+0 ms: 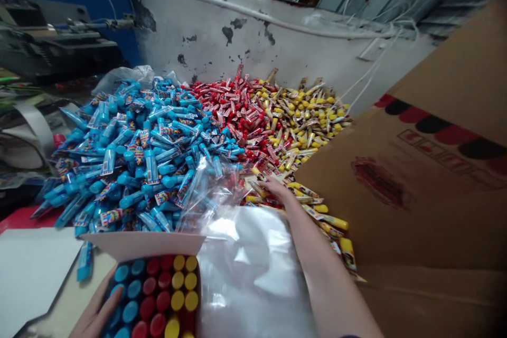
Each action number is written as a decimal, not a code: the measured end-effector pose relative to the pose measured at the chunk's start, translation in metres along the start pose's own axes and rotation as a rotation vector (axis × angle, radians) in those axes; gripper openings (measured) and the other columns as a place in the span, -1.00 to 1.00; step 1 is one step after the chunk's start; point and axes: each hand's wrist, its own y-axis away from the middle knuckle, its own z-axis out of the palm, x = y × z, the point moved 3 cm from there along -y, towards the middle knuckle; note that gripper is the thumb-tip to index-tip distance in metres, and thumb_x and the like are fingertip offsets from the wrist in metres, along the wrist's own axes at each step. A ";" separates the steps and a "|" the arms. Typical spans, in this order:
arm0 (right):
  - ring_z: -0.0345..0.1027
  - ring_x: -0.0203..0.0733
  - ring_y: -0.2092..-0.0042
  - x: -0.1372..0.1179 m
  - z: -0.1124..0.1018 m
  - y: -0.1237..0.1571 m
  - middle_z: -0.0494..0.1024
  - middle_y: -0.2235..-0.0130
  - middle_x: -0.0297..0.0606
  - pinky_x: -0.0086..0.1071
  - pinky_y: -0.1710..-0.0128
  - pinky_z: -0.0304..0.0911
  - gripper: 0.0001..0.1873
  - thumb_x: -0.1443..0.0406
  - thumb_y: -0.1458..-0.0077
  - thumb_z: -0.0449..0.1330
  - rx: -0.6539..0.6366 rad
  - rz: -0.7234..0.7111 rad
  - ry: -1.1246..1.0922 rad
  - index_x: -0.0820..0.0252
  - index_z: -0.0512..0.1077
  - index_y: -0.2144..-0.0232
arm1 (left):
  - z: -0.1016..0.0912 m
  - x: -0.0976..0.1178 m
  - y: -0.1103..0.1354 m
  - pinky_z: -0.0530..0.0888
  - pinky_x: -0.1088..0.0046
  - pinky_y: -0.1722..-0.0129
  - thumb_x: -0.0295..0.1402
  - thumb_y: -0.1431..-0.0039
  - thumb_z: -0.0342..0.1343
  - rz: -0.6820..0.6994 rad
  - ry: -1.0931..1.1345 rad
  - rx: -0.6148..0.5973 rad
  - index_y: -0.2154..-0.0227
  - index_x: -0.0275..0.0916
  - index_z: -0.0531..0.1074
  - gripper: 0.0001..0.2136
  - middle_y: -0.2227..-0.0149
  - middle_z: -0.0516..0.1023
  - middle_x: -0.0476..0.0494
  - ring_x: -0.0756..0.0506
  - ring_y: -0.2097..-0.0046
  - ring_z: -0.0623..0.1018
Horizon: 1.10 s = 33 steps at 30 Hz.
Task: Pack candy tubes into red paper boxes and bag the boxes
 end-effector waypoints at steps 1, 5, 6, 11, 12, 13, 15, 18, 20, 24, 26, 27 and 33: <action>0.21 -0.38 0.55 -0.003 0.002 0.012 0.35 0.58 -0.48 -0.52 0.55 0.19 -0.73 0.14 -0.02 0.26 0.019 -0.016 -0.091 0.22 0.35 0.39 | -0.002 0.002 0.000 0.22 0.03 -0.25 0.06 -0.10 -0.02 -0.030 0.029 -0.002 -0.18 -0.04 0.28 -0.40 -0.19 0.39 -0.06 -0.31 -0.28 0.25; 0.20 -0.37 0.56 -0.011 0.017 0.074 0.35 0.56 -0.45 -0.51 0.58 0.22 -0.67 0.02 -0.05 0.19 0.089 -0.093 -0.428 0.16 0.33 0.39 | -0.014 0.007 0.001 0.20 0.02 -0.25 0.13 -0.07 0.00 -0.076 0.138 -0.040 -0.16 -0.08 0.30 -0.36 -0.20 0.37 -0.14 -0.31 -0.26 0.28; 0.23 -0.36 0.55 -0.011 0.023 0.093 0.37 0.54 -0.42 -0.49 0.56 0.26 -0.64 -0.02 -0.06 0.16 0.104 -0.112 -0.497 0.15 0.34 0.37 | -0.017 0.008 0.002 0.21 0.00 -0.24 0.14 -0.06 0.01 -0.075 0.161 -0.045 -0.17 -0.09 0.28 -0.34 -0.18 0.39 -0.17 -0.31 -0.25 0.30; 0.42 -0.31 0.36 -0.016 0.068 0.198 0.49 0.43 -0.37 -0.41 0.29 0.42 -0.55 -0.10 -0.02 0.20 0.088 -0.201 -0.844 0.09 0.41 0.22 | -0.030 0.015 0.014 0.31 0.01 -0.17 0.19 0.01 0.06 -0.043 0.246 -0.026 -0.17 -0.21 0.26 -0.24 -0.12 0.42 -0.32 -0.34 -0.20 0.36; 0.45 -0.29 0.30 -0.019 0.078 0.218 0.54 0.37 -0.35 -0.37 0.23 0.42 -0.57 -0.07 -0.01 0.23 0.064 -0.221 -0.920 0.08 0.41 0.20 | -0.032 0.017 0.016 0.31 0.01 -0.17 0.18 0.02 0.07 -0.033 0.249 -0.022 -0.16 -0.22 0.26 -0.24 -0.11 0.43 -0.33 -0.34 -0.19 0.37; 0.47 -0.26 0.25 -0.022 0.088 0.236 0.57 0.29 -0.32 -0.33 0.17 0.43 -0.58 -0.03 0.00 0.27 0.039 -0.237 -0.975 0.06 0.41 0.18 | -0.032 0.018 0.019 0.30 0.01 -0.18 0.18 0.02 0.08 -0.021 0.249 -0.020 -0.16 -0.22 0.27 -0.24 -0.10 0.44 -0.34 -0.34 -0.19 0.37; 0.48 -0.21 0.18 -0.027 0.107 0.266 0.57 0.14 -0.28 -0.24 0.11 0.43 -0.62 0.06 0.02 0.32 0.016 -0.252 -0.986 0.05 0.41 0.18 | -0.033 0.021 0.023 0.29 0.02 -0.18 0.16 0.02 0.10 0.004 0.251 -0.023 -0.15 -0.22 0.29 -0.26 -0.08 0.45 -0.33 -0.33 -0.18 0.38; 0.49 -0.18 0.16 -0.031 0.127 0.294 0.54 0.10 -0.28 -0.18 0.11 0.45 -0.54 0.16 0.06 0.36 0.070 -0.260 -0.924 0.03 0.36 0.10 | -0.030 0.021 0.027 0.32 0.06 -0.15 0.13 0.02 0.12 0.036 0.268 -0.044 -0.15 -0.25 0.29 -0.26 -0.08 0.45 -0.35 -0.32 -0.17 0.39; 0.50 -0.20 0.19 -0.030 0.135 0.303 0.53 0.13 -0.33 -0.19 0.14 0.47 -0.33 0.18 0.06 0.36 0.118 -0.256 -0.903 -0.06 0.22 -0.09 | -0.028 0.020 0.030 0.32 0.07 -0.14 0.10 0.00 0.13 0.057 0.277 -0.063 -0.14 -0.26 0.29 -0.28 -0.08 0.44 -0.36 -0.31 -0.16 0.39; 0.49 -0.24 0.24 -0.025 0.146 0.312 0.49 0.13 -0.38 -0.23 0.22 0.49 0.04 0.21 0.09 0.38 0.206 -0.241 -0.865 -0.26 -0.17 -0.26 | -0.027 0.017 0.033 0.32 0.09 -0.14 0.04 -0.04 0.14 0.088 0.283 -0.060 -0.12 -0.25 0.32 -0.35 -0.07 0.45 -0.33 -0.28 -0.14 0.40; 0.48 -0.24 0.23 -0.021 0.153 0.316 0.48 0.14 -0.37 -0.25 0.24 0.49 -0.01 0.19 0.09 0.39 0.229 -0.231 -0.844 -0.24 -0.11 -0.24 | -0.028 0.015 0.035 0.33 0.11 -0.13 0.02 -0.05 0.13 0.092 0.283 -0.055 -0.11 -0.25 0.33 -0.38 -0.06 0.45 -0.32 -0.26 -0.13 0.41; 0.48 -0.23 0.21 -0.019 0.159 0.317 0.48 0.15 -0.36 -0.27 0.25 0.49 -0.09 0.17 0.07 0.37 0.227 -0.223 -0.828 -0.20 -0.05 -0.21 | -0.028 0.014 0.036 0.33 0.12 -0.12 0.01 -0.06 0.13 0.090 0.284 -0.056 -0.11 -0.26 0.33 -0.38 -0.06 0.44 -0.32 -0.26 -0.13 0.41; 0.48 -0.20 0.17 -0.001 0.206 0.326 0.51 0.14 -0.24 -0.27 0.17 0.45 -0.51 0.11 -0.11 0.22 0.245 -0.260 -0.575 0.02 0.19 -0.05 | -0.019 0.009 0.044 0.39 0.18 -0.05 -0.05 -0.10 0.11 0.095 0.284 -0.107 -0.14 -0.26 0.29 -0.41 -0.10 0.39 -0.31 -0.24 -0.13 0.39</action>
